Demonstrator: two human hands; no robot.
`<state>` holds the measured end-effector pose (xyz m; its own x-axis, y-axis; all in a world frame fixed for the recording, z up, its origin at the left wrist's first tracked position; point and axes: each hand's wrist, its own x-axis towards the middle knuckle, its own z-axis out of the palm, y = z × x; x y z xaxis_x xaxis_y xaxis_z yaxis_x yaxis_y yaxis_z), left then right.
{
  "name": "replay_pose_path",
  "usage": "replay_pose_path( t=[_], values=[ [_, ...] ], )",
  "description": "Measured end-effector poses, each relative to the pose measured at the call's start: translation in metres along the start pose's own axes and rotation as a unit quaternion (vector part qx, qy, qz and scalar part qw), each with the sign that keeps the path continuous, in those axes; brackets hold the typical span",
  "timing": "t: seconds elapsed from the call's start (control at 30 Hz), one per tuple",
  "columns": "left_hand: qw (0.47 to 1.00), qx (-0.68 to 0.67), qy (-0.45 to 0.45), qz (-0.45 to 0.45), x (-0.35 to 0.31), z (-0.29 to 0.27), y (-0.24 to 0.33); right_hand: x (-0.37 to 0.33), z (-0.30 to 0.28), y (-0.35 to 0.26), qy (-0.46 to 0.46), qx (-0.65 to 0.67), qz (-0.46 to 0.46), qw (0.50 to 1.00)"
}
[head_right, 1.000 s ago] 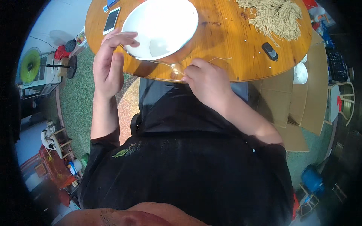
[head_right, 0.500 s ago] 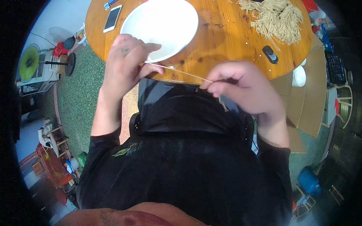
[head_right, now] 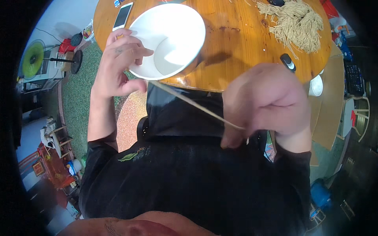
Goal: Attaching rubber bands to the rims or lids of paper cups as part of a packaging process.
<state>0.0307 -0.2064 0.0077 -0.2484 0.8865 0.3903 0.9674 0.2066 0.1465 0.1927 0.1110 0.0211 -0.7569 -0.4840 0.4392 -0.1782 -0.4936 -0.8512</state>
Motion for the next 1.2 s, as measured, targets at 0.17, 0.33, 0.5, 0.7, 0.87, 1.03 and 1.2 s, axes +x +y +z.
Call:
replay_pose_path(
  t=[0.17,0.33,0.5,0.7,0.87,1.03,1.2],
  values=[
    [0.999,-0.005,0.036,0.017,-0.004,-0.003,-0.008,0.035,-0.039,-0.010,-0.190,0.101,-0.062,0.975],
    [0.995,-0.084,0.033,-0.037,-0.008,-0.003,-0.014,0.002,-0.017,-0.004,0.139,0.055,-0.102,0.983],
    [0.989,-0.061,0.136,-0.001,0.001,-0.003,-0.016,-0.006,-0.039,0.050,0.208,-0.033,-0.102,0.972],
    [0.946,0.013,0.324,0.026,0.008,0.008,0.047,0.002,-0.022,0.100,0.276,0.124,-0.096,0.948],
    [0.964,-0.024,0.263,0.032,0.017,0.025,0.113,0.007,0.000,0.104,0.356,0.181,-0.077,0.914],
    [0.969,-0.023,0.245,-0.010,0.029,0.019,0.104,0.002,0.005,0.106,0.402,0.210,-0.077,0.888],
    [0.983,0.025,0.168,-0.072,0.054,0.027,0.105,-0.003,0.013,0.099,0.393,0.159,-0.064,0.903]
  ],
)
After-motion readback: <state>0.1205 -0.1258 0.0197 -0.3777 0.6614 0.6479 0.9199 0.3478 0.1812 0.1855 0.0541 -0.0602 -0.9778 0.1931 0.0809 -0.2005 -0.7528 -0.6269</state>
